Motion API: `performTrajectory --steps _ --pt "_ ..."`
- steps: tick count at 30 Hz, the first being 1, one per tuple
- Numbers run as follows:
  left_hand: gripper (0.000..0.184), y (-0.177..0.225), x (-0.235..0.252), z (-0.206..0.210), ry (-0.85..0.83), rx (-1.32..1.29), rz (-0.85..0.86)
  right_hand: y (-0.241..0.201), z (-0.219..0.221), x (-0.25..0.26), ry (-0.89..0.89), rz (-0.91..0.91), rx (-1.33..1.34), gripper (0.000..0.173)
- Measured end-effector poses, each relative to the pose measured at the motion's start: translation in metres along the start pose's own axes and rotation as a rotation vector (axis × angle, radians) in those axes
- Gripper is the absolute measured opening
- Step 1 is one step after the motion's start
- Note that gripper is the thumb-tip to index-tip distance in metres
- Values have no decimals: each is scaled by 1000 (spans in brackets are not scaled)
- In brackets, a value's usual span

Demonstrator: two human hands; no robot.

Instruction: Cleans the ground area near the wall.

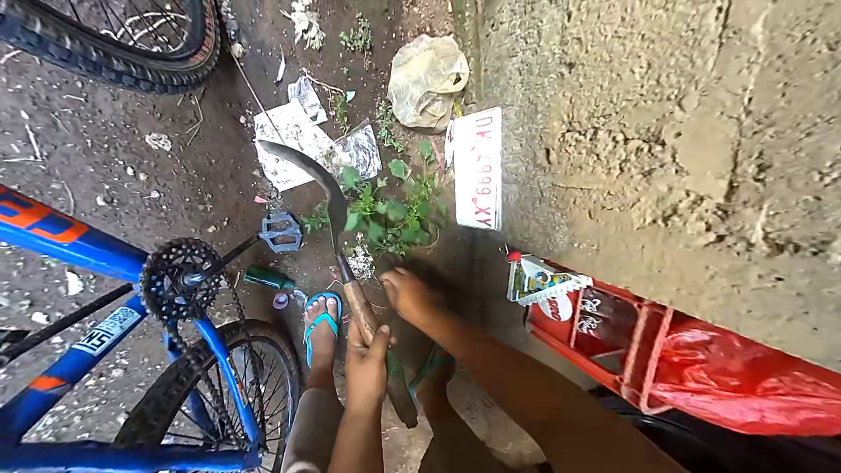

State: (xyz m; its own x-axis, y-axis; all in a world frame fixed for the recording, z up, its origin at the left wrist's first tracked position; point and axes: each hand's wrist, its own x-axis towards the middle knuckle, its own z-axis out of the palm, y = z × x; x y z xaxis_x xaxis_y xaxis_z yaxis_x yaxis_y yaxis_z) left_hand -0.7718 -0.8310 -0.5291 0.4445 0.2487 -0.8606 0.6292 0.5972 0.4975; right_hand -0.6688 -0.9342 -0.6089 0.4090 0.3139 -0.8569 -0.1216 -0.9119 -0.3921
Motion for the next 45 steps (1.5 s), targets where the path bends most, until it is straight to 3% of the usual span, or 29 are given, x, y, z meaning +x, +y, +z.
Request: performTrajectory --steps 3,6,8,10,12,19,22,25,28,30,32,33,35,37,39,42,45 --pt "45 1 -2 -1 3 -79 136 -35 2 83 -134 -87 -233 41" --pt "50 -1 -4 -3 41 -101 196 -64 -4 143 -117 -232 -342 69" --pt "55 -2 -3 -8 56 -85 205 -78 -14 163 6 -175 -334 71" --pt "56 -1 -3 -12 72 -75 200 -77 -23 179 253 -42 -338 58" --pt "51 0 -3 -14 89 -70 192 -66 -33 187 319 94 -435 52" --pt "51 6 -3 -10 120 -83 180 -73 -64 180 98 390 -320 54" --pt "56 7 1 -13 128 -46 184 -69 -66 167 110 392 -162 59" --pt "52 9 3 -5 158 -74 155 -53 -24 126 110 356 -49 43" --pt "48 9 3 -1 169 -76 162 -54 -12 97 -6 294 -101 38" --pt "47 5 3 2 170 -69 168 -45 -31 100 128 208 -101 39" --pt "47 2 1 3 165 -67 165 -30 -66 120 283 163 -113 51" --pt "47 0 0 2 152 -64 161 -21 -84 129 338 194 -126 53" --pt "46 -2 0 2 138 -42 154 0 -110 144 412 408 -115 42" --pt "44 -4 -1 2 139 -17 138 19 -122 151 422 616 -63 45" --pt "44 -3 -1 1 147 -1 128 24 -136 150 362 648 -110 52" --pt "44 -2 1 0 153 14 148 44 -148 129 395 582 10 48" --pt "42 1 1 7 180 0 145 59 -118 86 403 476 108 46"
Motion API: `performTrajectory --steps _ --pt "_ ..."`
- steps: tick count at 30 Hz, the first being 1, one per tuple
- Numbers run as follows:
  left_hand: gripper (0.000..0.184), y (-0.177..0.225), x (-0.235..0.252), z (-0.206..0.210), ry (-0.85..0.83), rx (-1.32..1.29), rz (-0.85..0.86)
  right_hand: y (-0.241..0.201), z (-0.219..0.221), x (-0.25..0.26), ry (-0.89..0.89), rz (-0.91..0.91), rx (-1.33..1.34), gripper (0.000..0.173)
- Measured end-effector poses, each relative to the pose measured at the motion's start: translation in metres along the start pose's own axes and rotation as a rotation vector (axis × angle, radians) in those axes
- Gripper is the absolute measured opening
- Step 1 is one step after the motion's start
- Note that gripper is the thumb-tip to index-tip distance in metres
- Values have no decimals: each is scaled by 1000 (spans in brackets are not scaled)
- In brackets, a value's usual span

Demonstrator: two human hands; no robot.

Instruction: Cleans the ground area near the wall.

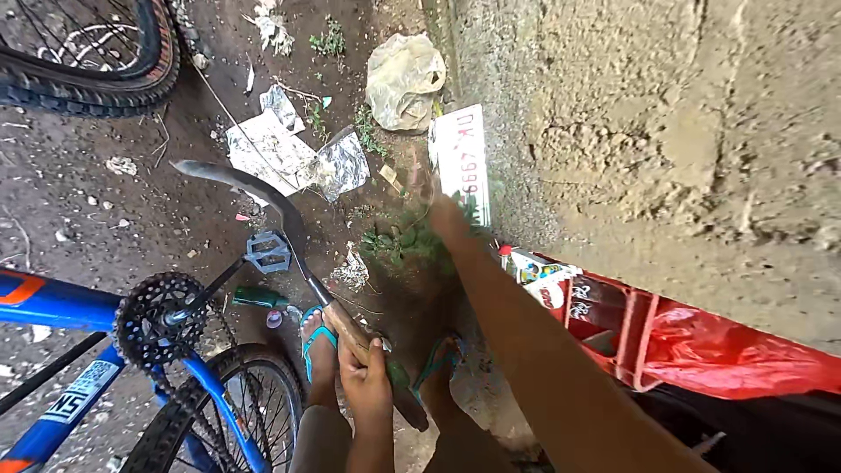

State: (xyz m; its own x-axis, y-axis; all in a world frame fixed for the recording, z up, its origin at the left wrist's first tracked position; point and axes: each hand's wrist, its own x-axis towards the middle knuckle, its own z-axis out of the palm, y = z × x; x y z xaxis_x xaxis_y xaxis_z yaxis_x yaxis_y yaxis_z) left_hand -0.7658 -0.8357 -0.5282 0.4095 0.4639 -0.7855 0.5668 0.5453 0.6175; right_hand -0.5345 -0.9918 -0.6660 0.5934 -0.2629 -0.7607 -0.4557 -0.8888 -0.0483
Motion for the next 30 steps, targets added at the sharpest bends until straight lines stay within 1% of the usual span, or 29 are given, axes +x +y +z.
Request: performTrajectory --steps 2,3,5,6,7,9,10,11,12,13,14,15,16,17,19,20,22,23,24,27,29,30 --pt "40 2 -2 3 16 3 -8 12 27 -24 -74 42 164 53" --pt "40 2 -2 3 23 11 -16 15 43 -29 -106 110 242 62" --pt "42 0 -2 1 36 28 -21 13 70 -29 -175 264 268 85" --pt "44 -1 -2 -1 33 31 -15 7 81 -26 -227 303 236 89" --pt "47 -2 -1 -3 22 24 -10 1 91 -22 -294 315 191 87" --pt "46 -6 -2 -8 22 9 -6 -11 104 -18 -377 295 91 69" --pt "46 -6 -3 -11 26 7 -10 -16 108 -20 -398 277 52 58" --pt "45 -7 -4 -14 31 6 -15 -15 114 -23 -393 260 34 51" --pt "44 -6 -4 -14 37 5 -23 -9 119 -24 -364 239 41 49" --pt "44 -4 -4 -14 42 6 -32 0 122 -25 -331 209 80 48" --pt "42 -2 -3 -14 49 4 -40 10 121 -26 -282 207 197 48" --pt "42 0 -2 -13 57 3 -44 19 119 -27 -241 231 369 48" --pt "41 1 -1 -14 64 1 -43 26 116 -27 -233 242 505 49" --pt "40 2 0 -14 68 -6 -38 28 111 -30 -232 227 584 48" --pt "43 1 -2 -16 67 -27 -26 17 99 -40 -245 202 565 51" --pt "44 0 -2 -14 59 -35 -23 9 98 -40 -239 211 521 55" --pt "42 -1 -1 -13 59 -34 -20 -15 102 -31 -259 270 441 74" --pt "42 0 0 -14 60 -27 -23 -26 109 -24 -285 293 431 80" --pt "41 0 0 -15 59 -19 -29 -36 118 -17 -298 300 422 80" --pt "42 2 2 -17 58 -13 -29 -60 138 -9 -284 296 365 64" --pt "42 4 4 -18 62 -18 -24 -62 143 -16 -255 277 330 56" --pt "41 5 5 -17 70 -21 -20 -58 143 -19 -231 236 310 55"
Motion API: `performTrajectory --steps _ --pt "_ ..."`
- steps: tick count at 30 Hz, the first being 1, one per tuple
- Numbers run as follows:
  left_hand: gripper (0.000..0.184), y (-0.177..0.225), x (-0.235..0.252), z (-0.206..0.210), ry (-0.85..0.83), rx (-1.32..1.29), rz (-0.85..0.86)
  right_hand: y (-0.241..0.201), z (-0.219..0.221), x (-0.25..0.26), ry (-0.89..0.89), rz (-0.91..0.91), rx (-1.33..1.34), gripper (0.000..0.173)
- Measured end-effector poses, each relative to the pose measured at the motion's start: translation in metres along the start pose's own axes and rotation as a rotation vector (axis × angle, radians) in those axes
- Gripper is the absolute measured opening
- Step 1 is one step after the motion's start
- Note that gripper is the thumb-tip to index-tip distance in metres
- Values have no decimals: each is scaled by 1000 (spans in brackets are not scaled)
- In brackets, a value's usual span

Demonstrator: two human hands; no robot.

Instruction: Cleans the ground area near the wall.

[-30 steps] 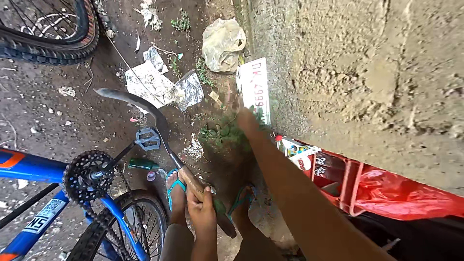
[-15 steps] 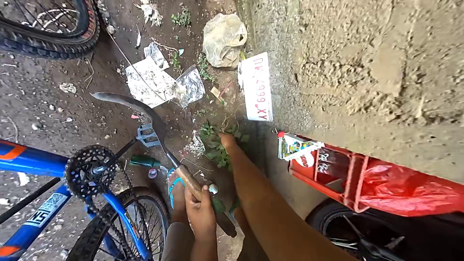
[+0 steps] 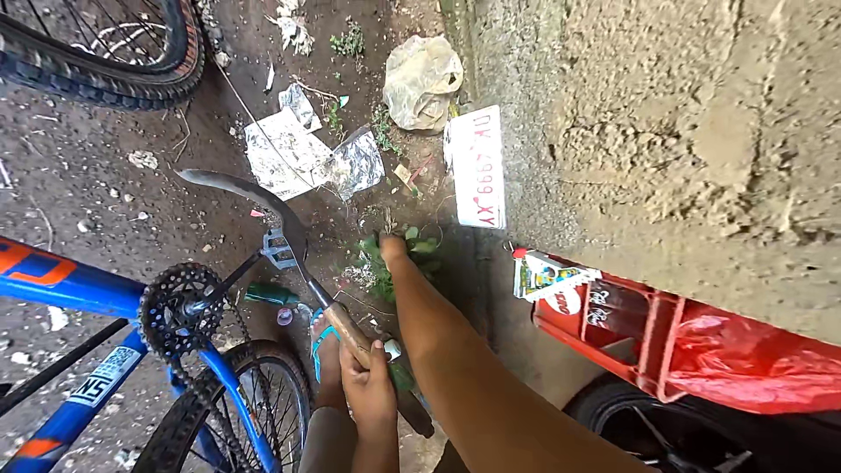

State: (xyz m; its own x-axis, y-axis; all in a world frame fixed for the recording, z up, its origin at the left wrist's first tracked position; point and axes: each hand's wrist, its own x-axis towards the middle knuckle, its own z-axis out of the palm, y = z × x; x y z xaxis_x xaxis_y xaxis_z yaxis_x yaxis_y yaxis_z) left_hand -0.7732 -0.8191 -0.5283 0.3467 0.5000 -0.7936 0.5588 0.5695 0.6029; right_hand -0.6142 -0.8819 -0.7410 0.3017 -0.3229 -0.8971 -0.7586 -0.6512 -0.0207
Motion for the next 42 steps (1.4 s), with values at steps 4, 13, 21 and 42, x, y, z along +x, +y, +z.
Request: performTrajectory --steps 4,13,21,42 --pt "41 -1 -1 4 52 -14 10 -45 -14 -32 36 -321 96 54" --pt "37 6 1 10 154 37 107 -216 -51 -150 -61 -958 198 54" --pt "36 -5 -4 10 182 85 11 4 -52 0 215 -208 8 47" --pt "38 -6 8 -9 175 225 95 120 10 -33 -281 -230 -2 54"
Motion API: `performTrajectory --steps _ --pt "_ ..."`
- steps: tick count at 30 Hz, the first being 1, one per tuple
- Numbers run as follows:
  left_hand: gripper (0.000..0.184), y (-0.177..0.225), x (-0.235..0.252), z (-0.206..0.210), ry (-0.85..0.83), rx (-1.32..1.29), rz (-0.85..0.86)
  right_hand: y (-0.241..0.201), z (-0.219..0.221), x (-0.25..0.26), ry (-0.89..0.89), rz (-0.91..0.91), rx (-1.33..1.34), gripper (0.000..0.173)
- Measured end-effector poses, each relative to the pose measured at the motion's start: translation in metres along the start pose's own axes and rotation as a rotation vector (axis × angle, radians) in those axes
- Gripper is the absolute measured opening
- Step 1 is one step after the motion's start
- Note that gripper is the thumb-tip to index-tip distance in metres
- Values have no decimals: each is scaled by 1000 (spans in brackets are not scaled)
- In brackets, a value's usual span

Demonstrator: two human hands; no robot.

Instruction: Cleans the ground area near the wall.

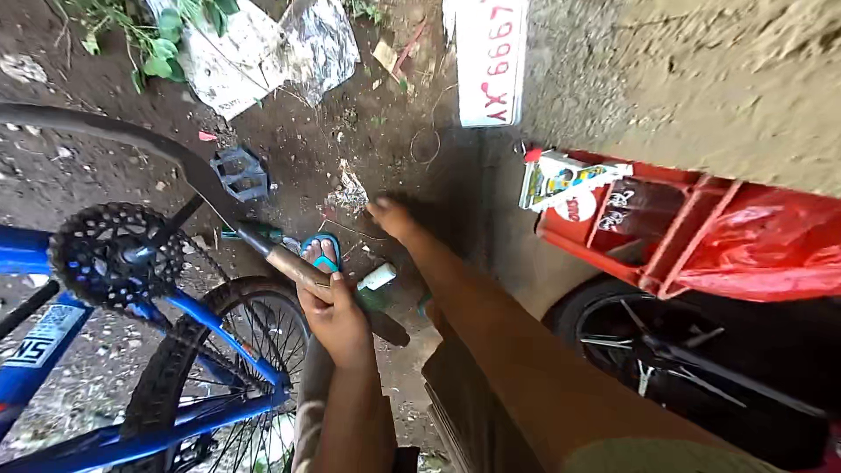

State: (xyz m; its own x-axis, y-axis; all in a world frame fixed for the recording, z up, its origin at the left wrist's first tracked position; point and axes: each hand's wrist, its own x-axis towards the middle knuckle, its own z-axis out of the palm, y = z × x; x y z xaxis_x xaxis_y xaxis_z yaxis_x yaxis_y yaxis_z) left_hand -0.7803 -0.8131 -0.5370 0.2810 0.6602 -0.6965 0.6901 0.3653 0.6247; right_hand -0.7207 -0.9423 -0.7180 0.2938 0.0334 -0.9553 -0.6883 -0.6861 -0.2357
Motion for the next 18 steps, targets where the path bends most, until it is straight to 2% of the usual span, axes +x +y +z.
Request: performTrajectory --steps 2,4,6,8,11,14,18 --pt "36 0 -2 1 2 3 2 69 21 -22 -48 283 -65 56" --pt "36 -2 -7 1 -7 32 5 108 45 -51 -152 554 25 69" --pt "36 -6 -11 3 -27 70 16 124 71 -63 -107 647 182 78" --pt "40 -8 -15 6 -65 90 43 124 89 -51 -58 611 266 76" --pt "40 -13 -20 6 -93 103 95 107 85 -41 -66 524 107 70" --pt "46 -14 -24 9 -107 94 113 98 32 -59 99 334 116 71" --pt "48 -13 -29 14 -109 76 123 127 -71 -110 493 236 552 53"
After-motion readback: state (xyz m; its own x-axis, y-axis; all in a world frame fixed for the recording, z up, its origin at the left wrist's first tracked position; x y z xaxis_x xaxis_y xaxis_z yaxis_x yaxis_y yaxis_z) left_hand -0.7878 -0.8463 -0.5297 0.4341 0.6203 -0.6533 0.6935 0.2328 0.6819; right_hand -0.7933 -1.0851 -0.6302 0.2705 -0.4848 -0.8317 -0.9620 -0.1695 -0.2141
